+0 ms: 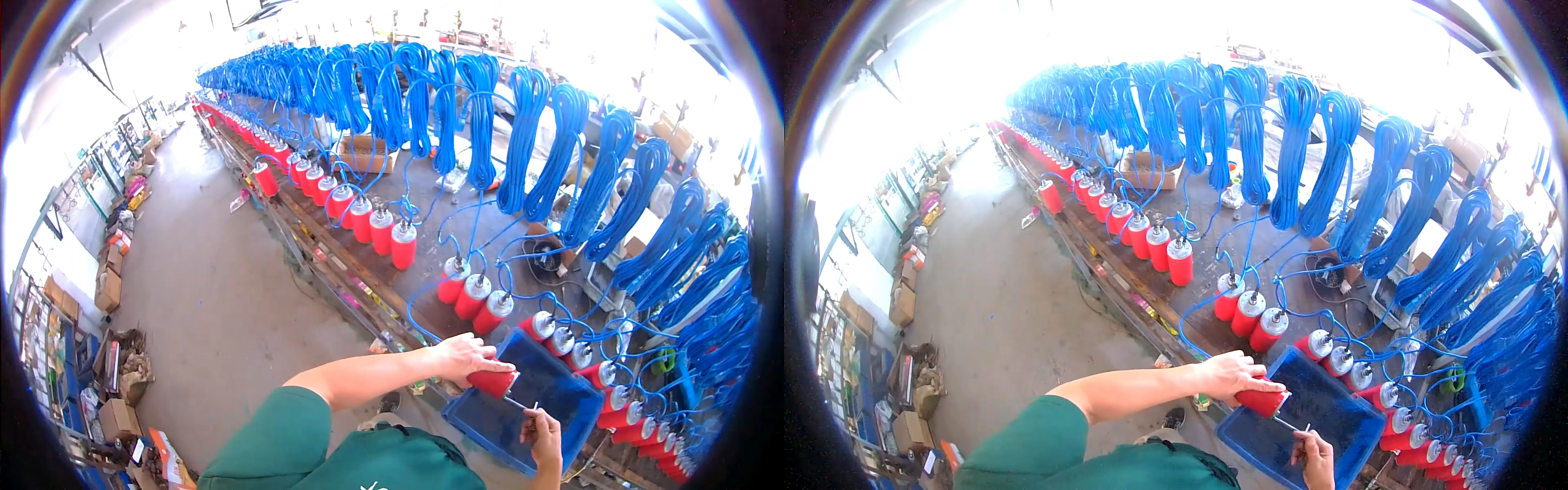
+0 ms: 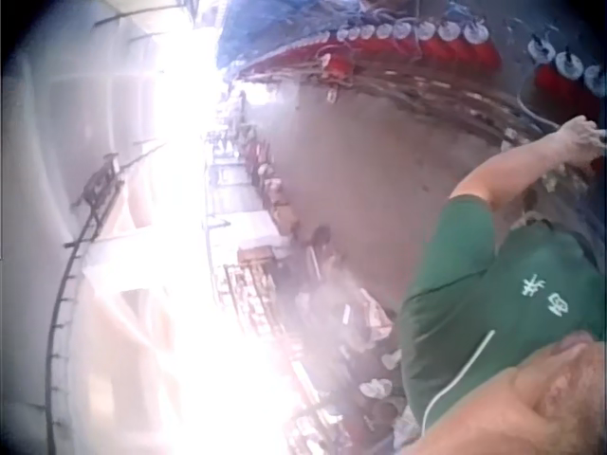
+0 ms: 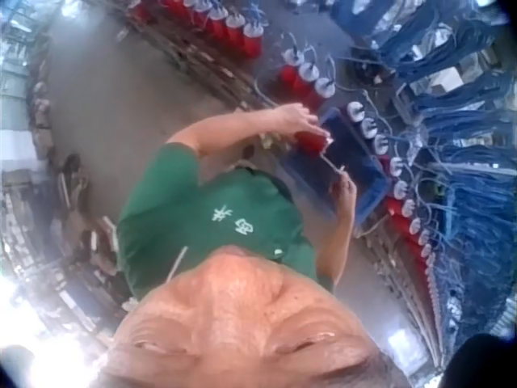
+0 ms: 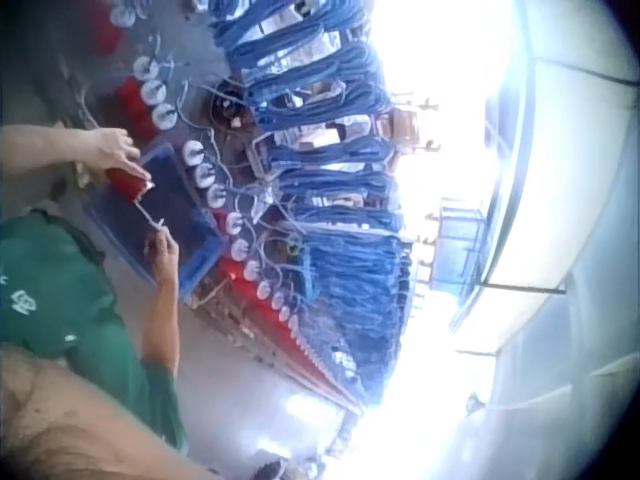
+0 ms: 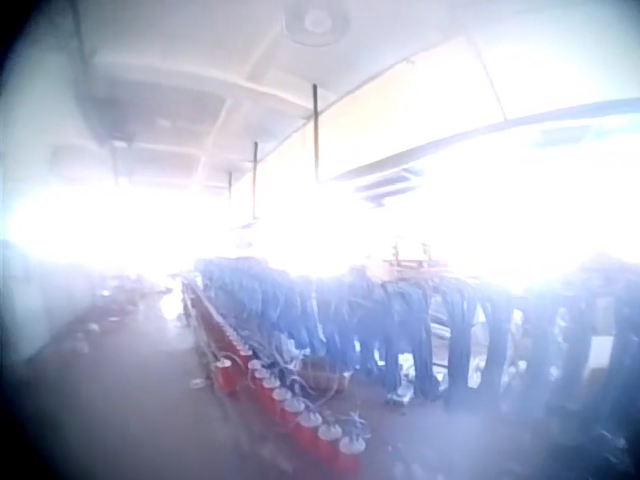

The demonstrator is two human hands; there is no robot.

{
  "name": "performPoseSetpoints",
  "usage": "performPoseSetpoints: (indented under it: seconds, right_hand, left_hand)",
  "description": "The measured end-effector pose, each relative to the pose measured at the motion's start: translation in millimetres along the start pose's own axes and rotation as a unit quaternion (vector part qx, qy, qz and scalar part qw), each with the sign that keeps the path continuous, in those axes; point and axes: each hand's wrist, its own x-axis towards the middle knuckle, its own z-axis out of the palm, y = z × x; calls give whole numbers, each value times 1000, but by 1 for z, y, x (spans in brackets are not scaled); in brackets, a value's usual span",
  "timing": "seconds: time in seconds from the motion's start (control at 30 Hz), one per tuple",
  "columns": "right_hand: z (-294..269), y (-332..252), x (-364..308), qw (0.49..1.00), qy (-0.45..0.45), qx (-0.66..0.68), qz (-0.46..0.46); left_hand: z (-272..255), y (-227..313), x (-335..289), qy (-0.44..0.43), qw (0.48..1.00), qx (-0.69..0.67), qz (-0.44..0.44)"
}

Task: The person cleans a series of red cylindrical components by dipping them into a bin of liquid and scrubbing them with a small brush before placing them back on a rack.

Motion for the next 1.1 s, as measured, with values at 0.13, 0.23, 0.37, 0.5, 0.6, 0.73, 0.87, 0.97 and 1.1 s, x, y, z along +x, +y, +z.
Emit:
performPoseSetpoints:
  seconds: [0.13,0.23,0.37,0.5,0.6,0.73,0.87,0.97,1.1]
  right_hand:
    - [24,-26,-6,986,9,-160,-50]
    - [34,-45,-5,938,39,-327,-113]
    - [25,-30,7,770,88,-608,-174]
    - [11,-30,7,836,3,-539,-104]
    - [8,-25,2,989,-28,-102,100]
    - [13,-15,1,993,2,88,79]
    - [13,-27,-1,992,-43,-115,18]
    - [29,-65,-5,915,-57,-388,-93]
    - [41,-54,12,739,-27,-642,-202]
  left_hand:
    - [4,-1,1,-13,1000,-2,-8]
    - [9,-2,2,-6,1000,13,-1]
    - [12,1,1,13,1000,20,-11]
    - [11,3,2,-9,1000,16,-13]
    - [9,1,1,-15,1000,19,-4]
    - [-2,1,-3,-30,999,22,-1]
    - [-5,0,3,-20,1000,13,10]
    - [-6,-4,9,-7,999,8,31]
    - [-3,-6,7,26,999,-19,33]
